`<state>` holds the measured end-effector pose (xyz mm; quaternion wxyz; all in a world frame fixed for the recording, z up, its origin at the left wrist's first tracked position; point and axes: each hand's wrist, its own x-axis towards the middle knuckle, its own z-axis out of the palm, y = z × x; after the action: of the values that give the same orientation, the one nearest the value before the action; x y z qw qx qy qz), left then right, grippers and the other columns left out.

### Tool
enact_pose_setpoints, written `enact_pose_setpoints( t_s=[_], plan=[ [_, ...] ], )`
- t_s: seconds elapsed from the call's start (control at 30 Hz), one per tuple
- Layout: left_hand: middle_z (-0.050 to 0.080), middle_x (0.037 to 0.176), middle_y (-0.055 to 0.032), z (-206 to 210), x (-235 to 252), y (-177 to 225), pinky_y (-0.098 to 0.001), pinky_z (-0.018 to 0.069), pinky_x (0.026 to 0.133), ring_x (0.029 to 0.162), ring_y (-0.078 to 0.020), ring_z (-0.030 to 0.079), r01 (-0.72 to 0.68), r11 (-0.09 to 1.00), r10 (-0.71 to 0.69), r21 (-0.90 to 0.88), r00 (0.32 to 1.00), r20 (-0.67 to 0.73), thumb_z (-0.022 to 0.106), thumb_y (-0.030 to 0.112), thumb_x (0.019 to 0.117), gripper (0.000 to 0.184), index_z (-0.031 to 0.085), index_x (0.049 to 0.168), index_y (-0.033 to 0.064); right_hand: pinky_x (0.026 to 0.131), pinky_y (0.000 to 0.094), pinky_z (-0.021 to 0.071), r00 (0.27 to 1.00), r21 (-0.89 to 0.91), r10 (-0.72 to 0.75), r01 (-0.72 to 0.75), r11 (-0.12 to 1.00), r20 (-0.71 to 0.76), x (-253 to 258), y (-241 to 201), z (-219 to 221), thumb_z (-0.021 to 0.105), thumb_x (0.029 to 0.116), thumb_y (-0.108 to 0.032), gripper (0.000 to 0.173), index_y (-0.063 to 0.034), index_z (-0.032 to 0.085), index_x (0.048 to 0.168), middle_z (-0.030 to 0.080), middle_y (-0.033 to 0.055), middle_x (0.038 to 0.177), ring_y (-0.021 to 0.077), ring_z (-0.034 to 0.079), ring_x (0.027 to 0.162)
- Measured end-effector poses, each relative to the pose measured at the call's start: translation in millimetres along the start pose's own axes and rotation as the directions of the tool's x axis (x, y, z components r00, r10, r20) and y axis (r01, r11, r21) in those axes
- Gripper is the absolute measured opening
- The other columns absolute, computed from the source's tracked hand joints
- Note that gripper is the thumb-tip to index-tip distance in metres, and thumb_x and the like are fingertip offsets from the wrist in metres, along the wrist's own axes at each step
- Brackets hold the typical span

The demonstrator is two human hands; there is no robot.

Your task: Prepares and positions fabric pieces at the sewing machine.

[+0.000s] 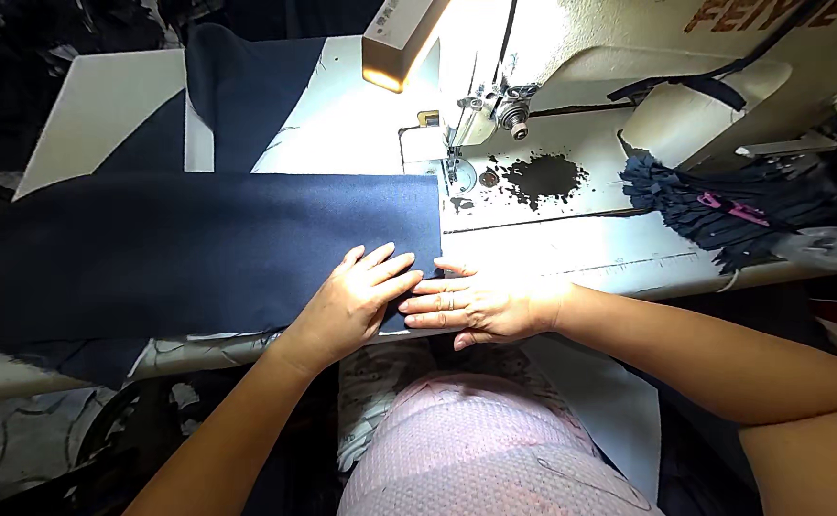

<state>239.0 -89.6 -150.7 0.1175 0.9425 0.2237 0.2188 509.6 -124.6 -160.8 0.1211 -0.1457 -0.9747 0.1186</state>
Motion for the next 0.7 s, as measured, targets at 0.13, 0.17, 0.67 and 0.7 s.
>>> enact_pose_setpoints(
  t_s=[0.13, 0.17, 0.67, 0.7],
  plan=[
    [0.067, 0.137, -0.0096, 0, 1, -1, -0.0657, 0.0388, 0.110, 0.136, -0.0356, 0.056, 0.001, 1.000, -0.001, -0.027, 1.000, -0.002, 0.046, 0.006, 0.0931, 0.044, 0.073, 0.127, 0.0129, 0.126, 0.0567, 0.0095, 1.000, 0.014, -0.001, 0.001, 1.000, 0.006, 1, 1, 0, 0.043, 0.1069, -0.037, 0.052, -0.0134, 0.052, 0.152, 0.049, 0.0018, 0.158, 0.0184, 0.036, 0.152],
    [0.067, 0.137, -0.0091, 0, 0, -1, -0.0655, 0.0386, 0.111, 0.136, -0.0352, 0.056, 0.002, 1.000, -0.002, -0.027, 1.000, -0.003, 0.046, 0.007, 0.0938, 0.043, 0.073, 0.126, 0.0132, 0.126, 0.0566, 0.0098, 1.000, 0.016, -0.004, 0.004, 1.000, 0.006, 1, 1, 0, 0.043, 0.1068, -0.036, 0.051, -0.0132, 0.052, 0.152, 0.049, 0.0020, 0.158, 0.0185, 0.036, 0.152],
    [0.073, 0.124, -0.0080, -15, 22, 3, -0.0517, 0.0500, 0.104, 0.123, -0.0300, 0.065, 0.004, 1.000, -0.002, -0.021, 0.996, 0.090, 0.050, 0.008, 0.0956, 0.035, 0.077, 0.117, 0.0119, 0.102, 0.0530, 0.0468, 0.675, -0.082, 0.570, -0.675, 0.733, -0.468, 14, -55, 25, 0.045, 0.1055, -0.034, 0.043, -0.0083, 0.071, 0.128, 0.070, 0.0086, 0.131, 0.0284, 0.062, 0.127],
    [0.075, 0.119, -0.0084, -19, 33, -1, -0.0483, 0.0526, 0.102, 0.118, -0.0279, 0.068, -0.005, 1.000, 0.005, -0.001, 0.995, 0.102, 0.051, 0.007, 0.0959, 0.032, 0.077, 0.115, 0.0097, 0.102, 0.0537, 0.0468, 0.648, -0.068, 0.589, -0.699, 0.712, -0.483, 17, -58, 27, 0.046, 0.1053, -0.034, 0.043, -0.0083, 0.072, 0.127, 0.070, 0.0086, 0.131, 0.0288, 0.063, 0.126]
  ],
)
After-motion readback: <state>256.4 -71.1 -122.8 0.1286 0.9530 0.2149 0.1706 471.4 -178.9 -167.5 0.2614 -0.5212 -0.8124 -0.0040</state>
